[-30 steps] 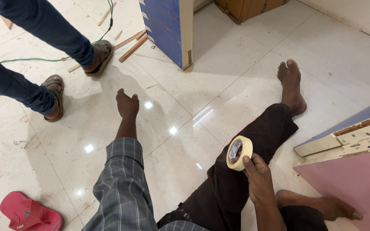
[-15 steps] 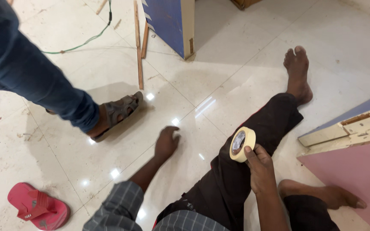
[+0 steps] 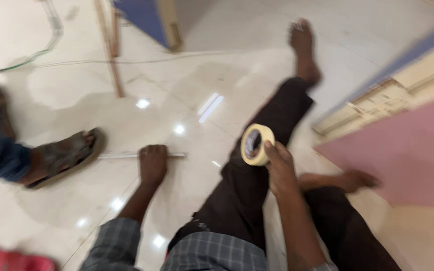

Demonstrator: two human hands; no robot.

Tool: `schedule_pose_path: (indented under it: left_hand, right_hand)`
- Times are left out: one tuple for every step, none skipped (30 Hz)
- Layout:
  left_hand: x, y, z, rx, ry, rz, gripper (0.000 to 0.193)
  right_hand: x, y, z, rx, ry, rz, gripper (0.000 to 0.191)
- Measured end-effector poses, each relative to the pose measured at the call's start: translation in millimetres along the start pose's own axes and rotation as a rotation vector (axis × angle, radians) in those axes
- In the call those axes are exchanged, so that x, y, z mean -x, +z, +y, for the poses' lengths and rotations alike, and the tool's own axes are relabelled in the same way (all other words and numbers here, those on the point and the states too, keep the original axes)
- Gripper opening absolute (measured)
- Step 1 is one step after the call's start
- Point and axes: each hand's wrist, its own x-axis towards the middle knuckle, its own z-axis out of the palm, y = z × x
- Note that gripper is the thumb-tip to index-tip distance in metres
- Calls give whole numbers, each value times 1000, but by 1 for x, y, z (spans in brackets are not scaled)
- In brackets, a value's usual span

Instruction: The person sits on the floor and applies masking tape to a thin wooden strip. They then press the taped strip along the bottom edge of a pink wall panel to secure it in place. Finally, they use a wooden mallet to tap the strip firmly against the wall.

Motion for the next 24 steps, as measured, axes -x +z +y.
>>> schedule_pose_path:
  left_hand:
    - [3, -23, 4, 49, 32, 23, 15]
    - [47, -62, -8, 90, 81, -14, 14]
    - [32, -91, 2, 133, 149, -57, 15]
    - [44, -121, 8, 236, 258, 48, 14]
    - [36, -147, 28, 344, 354, 150, 13]
    - [27, -165, 54, 454, 443, 254, 14]
    - [19, -176, 86, 524, 528, 166, 15]
    - [2, -182, 124, 588, 608, 76, 17]
    - [2, -180, 163, 673, 766, 143, 22]
    - [-4, -178, 216, 757, 920, 213, 27]
    - [0, -172, 255, 760, 992, 118, 28]
    - [5, -169, 299, 757, 1061, 27, 29]
    - [15, -165, 345, 720, 1110, -45, 28]
    - [27, -163, 388, 681, 1156, -115, 29]
    - [43, -161, 436, 793, 1220, 37, 33]
    - [57, -163, 494, 905, 1273, 192, 38]
    - [64, -158, 527, 840, 1278, 148, 33]
    - [73, -153, 560, 774, 1281, 104, 29]
    - [75, -144, 595, 705, 1283, 60, 25]
    - [80, -133, 620, 692, 1278, 71, 25]
    - [79, -120, 646, 678, 1271, 83, 24]
    - [78, -107, 666, 662, 1262, 94, 24]
    - [70, -93, 685, 623, 1267, 48, 22]
    - [67, -80, 698, 584, 1268, 1, 20]
  right_hand:
    - [8, -5, 2, -18, -16, 30, 33]
    - [61, 10, 20, -92, -40, 107, 29]
    - [59, 13, 23, -170, -74, 201, 27]
    - [81, 19, 35, -177, -121, 315, 26]
    - [84, 16, 33, -182, -164, 422, 25]
    - [93, 12, 33, -188, -208, 524, 25]
    - [101, 1, 27, -58, -373, 659, 25]
    - [101, -16, 11, 83, -528, 785, 25]
    - [115, -32, -1, 234, -675, 902, 26]
    - [122, -59, -29, 49, -644, 992, 24]
    - [141, -79, -48, -139, -618, 1068, 24]
    - [161, -103, -75, -126, -752, 1066, 25]
    - [185, -126, -102, -111, -885, 1056, 27]
    - [210, -145, -126, -110, -992, 1076, 27]
    - [236, -165, -152, -106, -1098, 1090, 29]
    - [261, -191, -184, -182, -1136, 1141, 30]
    - [275, -201, -200, -259, -1172, 1193, 31]
    - [287, -212, -213, -163, -1217, 1183, 30]
    - [291, -224, -224, -67, -1258, 1170, 33]
    - [294, -231, -231, 30, -1295, 1156, 38]
    - [288, -241, -238, 69, -1278, 1213, 37]
    - [282, -247, -241, 108, -1258, 1268, 37]
    - [271, -255, -245, 147, -1236, 1321, 36]
    - [264, -259, -246, 132, -1223, 1305, 35]
